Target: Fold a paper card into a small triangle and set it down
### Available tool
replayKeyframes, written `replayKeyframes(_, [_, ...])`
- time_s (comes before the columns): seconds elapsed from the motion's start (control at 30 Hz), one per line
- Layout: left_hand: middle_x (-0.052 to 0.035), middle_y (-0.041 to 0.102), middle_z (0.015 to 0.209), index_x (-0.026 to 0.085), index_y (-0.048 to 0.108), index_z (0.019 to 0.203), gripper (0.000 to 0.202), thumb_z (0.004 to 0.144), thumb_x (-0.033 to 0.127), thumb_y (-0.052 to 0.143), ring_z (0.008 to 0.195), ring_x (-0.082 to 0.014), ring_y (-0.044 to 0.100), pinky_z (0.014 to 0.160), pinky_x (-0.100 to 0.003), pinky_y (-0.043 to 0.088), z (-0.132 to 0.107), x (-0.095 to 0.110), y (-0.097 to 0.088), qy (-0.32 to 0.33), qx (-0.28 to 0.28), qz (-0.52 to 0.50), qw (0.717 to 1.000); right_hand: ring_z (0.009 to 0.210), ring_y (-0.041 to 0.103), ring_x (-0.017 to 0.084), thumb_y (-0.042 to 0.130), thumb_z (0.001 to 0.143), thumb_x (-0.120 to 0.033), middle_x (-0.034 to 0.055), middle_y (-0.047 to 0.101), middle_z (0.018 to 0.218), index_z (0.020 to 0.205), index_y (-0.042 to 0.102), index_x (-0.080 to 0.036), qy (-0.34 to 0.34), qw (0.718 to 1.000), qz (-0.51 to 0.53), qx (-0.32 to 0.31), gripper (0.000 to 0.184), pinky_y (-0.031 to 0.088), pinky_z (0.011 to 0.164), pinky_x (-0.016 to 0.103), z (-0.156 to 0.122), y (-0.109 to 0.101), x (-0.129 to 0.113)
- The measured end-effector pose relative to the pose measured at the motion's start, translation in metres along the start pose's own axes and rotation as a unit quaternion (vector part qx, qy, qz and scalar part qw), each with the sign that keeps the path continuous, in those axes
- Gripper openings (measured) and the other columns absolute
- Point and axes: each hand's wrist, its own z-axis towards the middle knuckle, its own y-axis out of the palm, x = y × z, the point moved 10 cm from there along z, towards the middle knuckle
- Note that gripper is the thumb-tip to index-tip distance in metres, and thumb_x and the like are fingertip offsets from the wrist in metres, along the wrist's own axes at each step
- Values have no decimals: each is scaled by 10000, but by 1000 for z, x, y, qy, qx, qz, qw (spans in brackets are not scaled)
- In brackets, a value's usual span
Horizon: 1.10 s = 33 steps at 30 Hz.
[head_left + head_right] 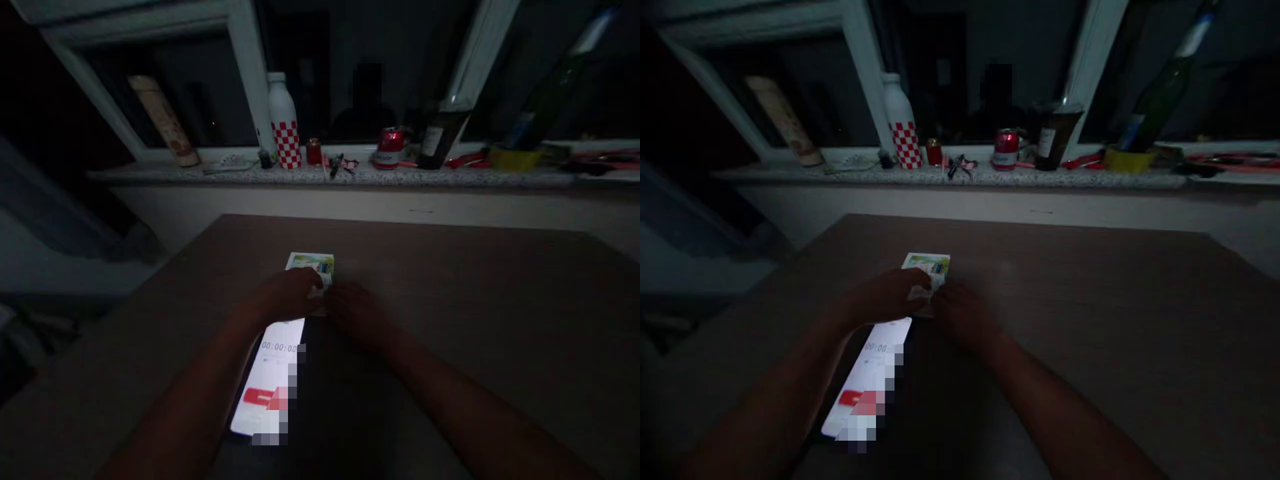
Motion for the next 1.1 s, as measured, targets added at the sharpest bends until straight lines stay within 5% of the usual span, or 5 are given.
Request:
replayKeyframes(0.37, [-100,629,1237,180,560,1214,414,840,357,575,1109,-275,606,929,-397,485,-6,20,-10,45,27,6,999,1011,655,239,543,904,-187,106,723,1063,980,694,-188,11,998,6,65,169,521,896,398,-20,-23,20])
replayKeyframes(0.63, [-113,624,1232,159,574,1212,366,887,323,538,1151,-281,577,983,-427,454,-16,52,-7,93,29,16,995,1034,653,238,554,898,-183,99,719,1064,1035,682,-202,22,996,24,81,188,538,893,415,-48,-41,20])
replayKeyframes(0.93, [-111,638,1099,135,598,1087,239,866,215,551,1027,-281,605,908,-443,492,-40,100,28,143,-9,54,988,1037,645,241,590,879,-163,103,716,1033,1064,664,-165,27,998,31,56,199,549,889,418,-91,-63,14])
replayKeyframes(1.1, [-101,610,1162,147,541,1161,301,864,198,539,1055,-266,569,930,-449,475,-52,116,50,146,24,5,989,1047,635,236,578,879,-130,91,714,1027,1083,641,-167,26,998,45,27,218,548,904,421,-114,-74,9])
